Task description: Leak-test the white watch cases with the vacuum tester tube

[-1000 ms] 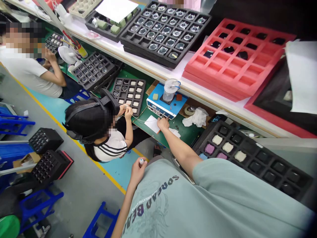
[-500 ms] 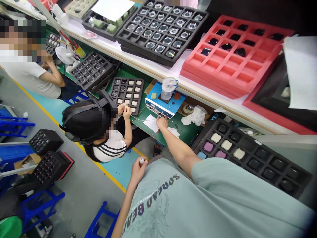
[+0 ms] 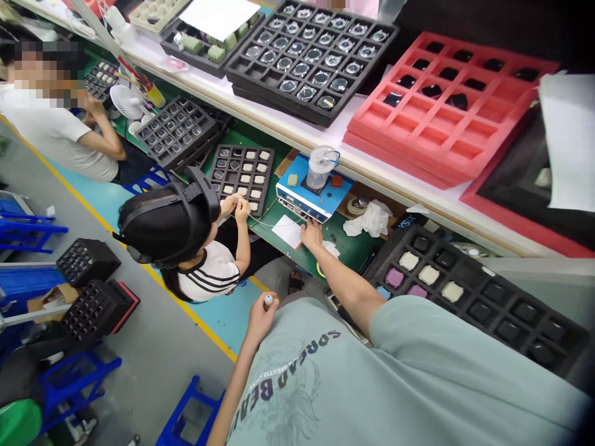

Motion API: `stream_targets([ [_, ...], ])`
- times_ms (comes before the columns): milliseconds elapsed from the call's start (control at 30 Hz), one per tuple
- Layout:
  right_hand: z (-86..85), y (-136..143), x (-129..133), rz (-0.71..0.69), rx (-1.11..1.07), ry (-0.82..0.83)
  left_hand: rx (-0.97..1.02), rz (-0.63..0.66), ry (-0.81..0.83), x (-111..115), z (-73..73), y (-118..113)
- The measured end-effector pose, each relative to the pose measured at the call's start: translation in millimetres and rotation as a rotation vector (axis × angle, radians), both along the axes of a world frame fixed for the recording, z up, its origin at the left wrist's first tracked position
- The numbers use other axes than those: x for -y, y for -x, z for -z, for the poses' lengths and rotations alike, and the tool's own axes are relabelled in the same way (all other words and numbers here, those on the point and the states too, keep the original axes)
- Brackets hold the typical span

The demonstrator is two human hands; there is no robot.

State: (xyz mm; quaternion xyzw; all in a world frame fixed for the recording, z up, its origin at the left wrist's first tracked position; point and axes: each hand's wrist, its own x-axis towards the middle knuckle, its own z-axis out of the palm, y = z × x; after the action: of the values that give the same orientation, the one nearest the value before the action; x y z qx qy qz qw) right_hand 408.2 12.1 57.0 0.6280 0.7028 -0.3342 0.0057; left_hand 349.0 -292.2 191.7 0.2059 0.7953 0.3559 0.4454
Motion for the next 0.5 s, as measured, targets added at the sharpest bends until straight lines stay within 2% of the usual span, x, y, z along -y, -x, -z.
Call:
stream_targets([
  [133,-4.3,2,-7,-0.044,0.039,0.021,-0.004,0.006,0.027,-1,-3.7,1],
  [333,-11.0,17,-22,-0.038,0.111,0.102,0.003,0.042,0.041,-2,-7.0,1],
  [500,-16.2,5,-2,0.006,0.076,-0.005,-0.001,0.036,0.033,1,-8.8,1],
])
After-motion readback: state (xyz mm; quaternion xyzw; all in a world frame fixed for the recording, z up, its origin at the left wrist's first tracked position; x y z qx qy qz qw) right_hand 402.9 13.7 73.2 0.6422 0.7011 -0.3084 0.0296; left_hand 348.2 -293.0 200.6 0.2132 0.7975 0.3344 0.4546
